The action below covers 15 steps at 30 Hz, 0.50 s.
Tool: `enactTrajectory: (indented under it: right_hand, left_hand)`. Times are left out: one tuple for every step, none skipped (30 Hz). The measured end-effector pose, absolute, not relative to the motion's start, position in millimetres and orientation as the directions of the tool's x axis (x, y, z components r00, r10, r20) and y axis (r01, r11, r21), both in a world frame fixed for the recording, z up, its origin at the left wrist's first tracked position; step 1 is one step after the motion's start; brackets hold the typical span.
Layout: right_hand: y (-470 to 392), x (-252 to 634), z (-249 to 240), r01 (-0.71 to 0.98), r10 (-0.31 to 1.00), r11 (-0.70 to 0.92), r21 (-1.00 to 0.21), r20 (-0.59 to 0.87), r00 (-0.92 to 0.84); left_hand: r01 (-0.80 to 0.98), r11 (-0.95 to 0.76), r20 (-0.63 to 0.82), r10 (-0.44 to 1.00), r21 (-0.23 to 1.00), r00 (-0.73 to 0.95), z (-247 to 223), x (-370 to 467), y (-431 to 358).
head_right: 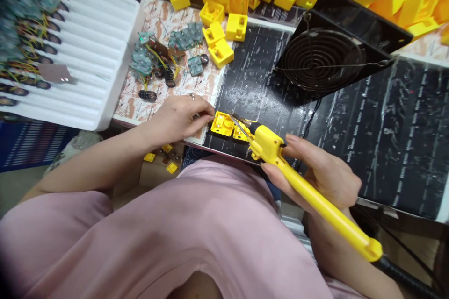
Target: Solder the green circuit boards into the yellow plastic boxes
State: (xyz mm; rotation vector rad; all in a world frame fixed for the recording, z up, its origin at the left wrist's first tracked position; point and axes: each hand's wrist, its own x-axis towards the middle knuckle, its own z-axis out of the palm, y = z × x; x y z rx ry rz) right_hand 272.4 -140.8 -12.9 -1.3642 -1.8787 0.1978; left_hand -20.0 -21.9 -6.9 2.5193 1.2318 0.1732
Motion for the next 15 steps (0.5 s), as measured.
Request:
enactTrajectory:
  right_hand:
    - [-138.9,269.4,-9.9,0.733,0.835,0.439,-0.520,0.537,-0.119]
    - [-137.0,266.1,-7.1,0.715,0.824,0.468,-0.519,0.549,-0.141]
    - [-135.3,262.6,-4.8,0.681,0.825,0.495,-0.540,0.539,-0.173]
    - [-134.1,259.1,-3.0,0.647,0.825,0.513,-0.565,0.532,-0.190]
    - [-133.4,255.7,-1.7,0.614,0.819,0.531,-0.584,0.540,-0.194]
    - [-133.0,252.6,-0.7,0.590,0.817,0.540,-0.600,0.543,-0.195]
    - [-132.9,250.0,-0.1,0.572,0.821,0.540,-0.618,0.537,-0.195]
    - [-132.7,247.8,0.2,0.563,0.825,0.537,-0.628,0.532,-0.193]
    - [-132.1,246.2,0.4,0.562,0.827,0.534,-0.631,0.529,-0.191]
    - [-130.9,245.1,0.4,0.572,0.831,0.529,-0.627,0.521,-0.197]
    - [-129.0,244.5,0.4,0.578,0.824,0.542,-0.610,0.521,-0.223]
    - [-126.4,244.4,0.4,0.580,0.804,0.572,-0.580,0.536,-0.258]
    - [-123.4,244.5,0.6,0.576,0.769,0.618,-0.535,0.561,-0.305]
    - [-120.4,244.8,1.1,0.574,0.735,0.659,-0.486,0.579,-0.353]
    - [-117.7,245.2,2.3,0.570,0.707,0.689,-0.447,0.588,-0.393]
  left_hand:
    - [0.744,-0.574,-0.040,0.782,0.341,0.622,-5.8,-18.6,-21.3]
    - [0.748,-0.571,-0.043,0.785,0.339,0.618,-5.0,-17.3,-20.7]
    - [0.756,-0.563,-0.045,0.791,0.335,0.610,-4.2,-16.1,-20.2]
    - [0.767,-0.552,-0.051,0.800,0.327,0.597,-3.6,-14.7,-19.8]
    - [0.780,-0.540,-0.062,0.809,0.315,0.585,-2.8,-13.1,-19.4]
    - [0.791,-0.532,-0.077,0.814,0.301,0.576,-1.8,-11.4,-18.9]
    - [0.799,-0.529,-0.095,0.814,0.284,0.573,-0.6,-9.6,-18.4]
    - [0.804,-0.531,-0.115,0.811,0.267,0.573,0.8,-7.7,-17.8]
    - [0.808,-0.535,-0.137,0.806,0.246,0.575,2.5,-5.8,-17.0]
    - [0.811,-0.540,-0.159,0.801,0.224,0.577,4.3,-4.0,-16.0]
    - [0.814,-0.545,-0.181,0.796,0.201,0.578,6.1,-2.4,-15.0]
    - [0.815,-0.550,-0.200,0.791,0.180,0.578,7.9,-0.9,-13.9]
    - [0.816,-0.556,-0.214,0.787,0.161,0.578,9.7,0.5,-12.8]
    - [0.815,-0.561,-0.225,0.783,0.146,0.579,11.2,1.7,-11.8]
    - [0.813,-0.567,-0.233,0.779,0.135,0.582,12.7,2.7,-11.0]
